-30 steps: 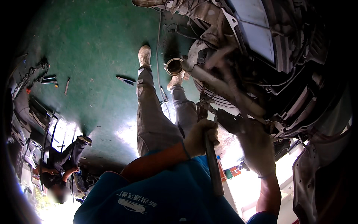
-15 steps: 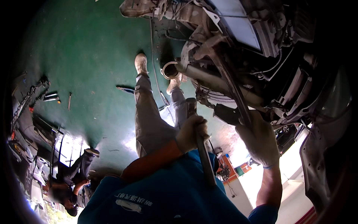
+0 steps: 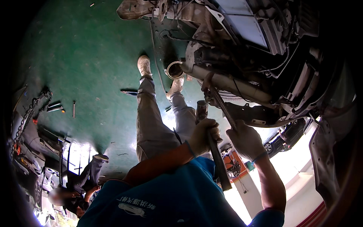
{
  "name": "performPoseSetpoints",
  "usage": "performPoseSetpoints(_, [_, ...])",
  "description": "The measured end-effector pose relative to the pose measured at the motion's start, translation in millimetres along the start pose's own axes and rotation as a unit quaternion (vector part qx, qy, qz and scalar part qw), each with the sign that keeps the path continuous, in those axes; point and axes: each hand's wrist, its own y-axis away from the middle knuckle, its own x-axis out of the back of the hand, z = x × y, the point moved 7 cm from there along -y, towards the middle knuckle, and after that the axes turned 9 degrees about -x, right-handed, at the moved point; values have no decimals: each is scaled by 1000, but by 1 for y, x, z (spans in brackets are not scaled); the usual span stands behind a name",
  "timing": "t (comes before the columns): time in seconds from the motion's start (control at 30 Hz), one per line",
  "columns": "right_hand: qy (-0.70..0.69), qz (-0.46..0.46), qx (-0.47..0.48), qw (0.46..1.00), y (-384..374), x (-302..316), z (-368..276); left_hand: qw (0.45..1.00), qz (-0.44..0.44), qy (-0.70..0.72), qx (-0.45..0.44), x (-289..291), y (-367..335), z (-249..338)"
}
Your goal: The person uses a hammer and chisel to strike and pry at a metal component on the front undercarriage of a vehicle. They then dip a screwdriver into a can of dark liquid and apply it to the same area.
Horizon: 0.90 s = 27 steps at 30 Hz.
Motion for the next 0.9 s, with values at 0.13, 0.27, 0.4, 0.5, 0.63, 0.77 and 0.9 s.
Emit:
performPoseSetpoints(0.13, [11,-33,-3,999,-4,11,-7,999,-21,6,34,-14,-3,-5])
performPoseSetpoints(0.27, [80,98,-15,992,-1,72,-16,999,-22,3,37,-7,-13,-7])
performPoseSetpoints(0.4, [-230,155,-293,915,11,103,-4,999,-2,-24,24,-8,-8,-5])
performPoseSetpoints(0.5, [80,-58,-31,995,6,3,-8,999,5,13,53,-10,-6,-4])
performPoseSetpoints(0.63, [26,55,-35,998,2,43,-11,996,-21,-45,79,19,-3,-15])
performPoseSetpoints(0.77, [-162,167,-78,970,26,83,-18,995,17,-98,-7,13,12,12])
performPoseSetpoints(0.9, [-519,215,-261,785,80,-1,5,977,52,-177,-103,31,31,78])
